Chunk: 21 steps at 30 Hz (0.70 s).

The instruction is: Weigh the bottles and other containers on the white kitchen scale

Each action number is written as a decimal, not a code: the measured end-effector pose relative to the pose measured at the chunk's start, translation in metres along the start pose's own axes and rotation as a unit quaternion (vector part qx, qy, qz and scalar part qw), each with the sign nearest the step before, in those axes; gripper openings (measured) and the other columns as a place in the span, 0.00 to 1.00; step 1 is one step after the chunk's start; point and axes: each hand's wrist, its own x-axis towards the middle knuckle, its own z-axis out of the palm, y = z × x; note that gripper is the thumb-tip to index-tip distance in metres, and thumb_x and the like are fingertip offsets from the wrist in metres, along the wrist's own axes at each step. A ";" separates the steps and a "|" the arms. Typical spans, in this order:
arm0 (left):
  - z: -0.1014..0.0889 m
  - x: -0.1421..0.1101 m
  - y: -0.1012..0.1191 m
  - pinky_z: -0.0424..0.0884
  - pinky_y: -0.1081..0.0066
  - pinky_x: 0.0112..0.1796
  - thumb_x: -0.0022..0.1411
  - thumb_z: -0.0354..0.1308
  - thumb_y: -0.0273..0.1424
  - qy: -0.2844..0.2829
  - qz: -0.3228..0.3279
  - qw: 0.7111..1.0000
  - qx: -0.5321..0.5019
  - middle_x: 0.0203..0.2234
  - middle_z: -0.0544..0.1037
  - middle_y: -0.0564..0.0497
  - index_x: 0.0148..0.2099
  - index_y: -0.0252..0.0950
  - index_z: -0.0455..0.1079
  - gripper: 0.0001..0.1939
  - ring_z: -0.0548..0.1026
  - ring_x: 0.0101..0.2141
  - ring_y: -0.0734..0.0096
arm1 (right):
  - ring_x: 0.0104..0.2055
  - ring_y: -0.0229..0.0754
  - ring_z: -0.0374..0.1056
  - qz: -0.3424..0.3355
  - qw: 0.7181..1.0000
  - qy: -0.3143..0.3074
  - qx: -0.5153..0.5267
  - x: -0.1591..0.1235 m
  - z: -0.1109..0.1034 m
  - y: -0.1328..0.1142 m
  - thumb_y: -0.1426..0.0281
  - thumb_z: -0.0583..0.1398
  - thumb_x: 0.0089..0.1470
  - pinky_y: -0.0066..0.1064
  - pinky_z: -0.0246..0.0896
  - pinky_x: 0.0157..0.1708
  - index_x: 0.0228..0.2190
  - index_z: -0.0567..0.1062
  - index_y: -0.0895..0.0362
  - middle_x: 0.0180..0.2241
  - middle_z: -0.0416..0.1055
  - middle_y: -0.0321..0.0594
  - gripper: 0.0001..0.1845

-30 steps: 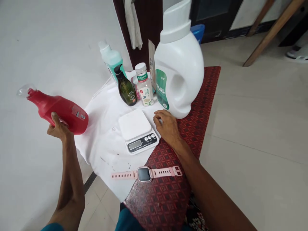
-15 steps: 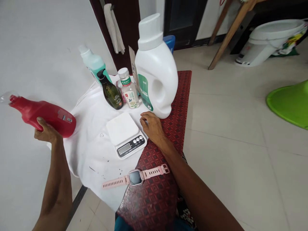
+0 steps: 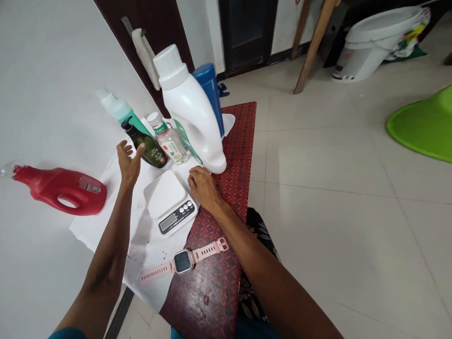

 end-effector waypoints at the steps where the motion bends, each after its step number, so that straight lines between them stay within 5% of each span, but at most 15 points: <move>1: 0.013 0.005 0.004 0.75 0.55 0.55 0.60 0.75 0.46 -0.013 -0.017 1.000 0.000 0.56 0.78 0.36 0.57 0.37 0.68 0.31 0.79 0.54 0.52 | 0.50 0.52 0.75 0.001 1.000 0.000 0.000 0.000 0.001 -0.001 0.79 0.59 0.62 0.46 0.70 0.58 0.30 0.77 0.53 0.45 0.81 0.50 0.12; 5: 0.037 0.013 0.011 0.76 0.56 0.52 0.54 0.78 0.40 0.007 -0.046 0.998 0.030 0.45 0.82 0.43 0.47 0.38 0.70 0.25 0.80 0.46 0.54 | 0.49 0.53 0.74 0.010 1.000 -0.005 -0.011 0.003 0.003 -0.005 0.80 0.58 0.63 0.47 0.69 0.59 0.31 0.76 0.53 0.43 0.80 0.50 0.12; 10: 0.029 0.005 0.016 0.78 0.58 0.51 0.52 0.77 0.38 0.044 -0.042 0.998 0.020 0.42 0.82 0.45 0.45 0.38 0.71 0.24 0.80 0.44 0.57 | 0.50 0.53 0.72 0.021 0.999 -0.016 -0.035 0.004 0.004 -0.010 0.81 0.58 0.63 0.47 0.68 0.60 0.34 0.77 0.55 0.45 0.79 0.52 0.12; 15: -0.012 -0.009 0.032 0.78 0.59 0.49 0.51 0.75 0.42 0.084 0.040 0.996 0.005 0.41 0.82 0.46 0.46 0.36 0.73 0.25 0.79 0.41 0.59 | 0.48 0.52 0.71 0.019 0.999 -0.015 -0.033 0.006 0.005 -0.012 0.81 0.59 0.63 0.45 0.67 0.59 0.32 0.76 0.54 0.43 0.78 0.50 0.12; 21: -0.068 -0.050 0.070 0.79 0.58 0.40 0.51 0.76 0.51 0.056 0.101 0.993 0.018 0.35 0.82 0.49 0.41 0.40 0.77 0.24 0.78 0.35 0.59 | 0.48 0.54 0.72 0.020 0.999 -0.012 -0.026 0.006 0.006 -0.009 0.81 0.58 0.62 0.47 0.68 0.58 0.32 0.76 0.55 0.42 0.78 0.50 0.12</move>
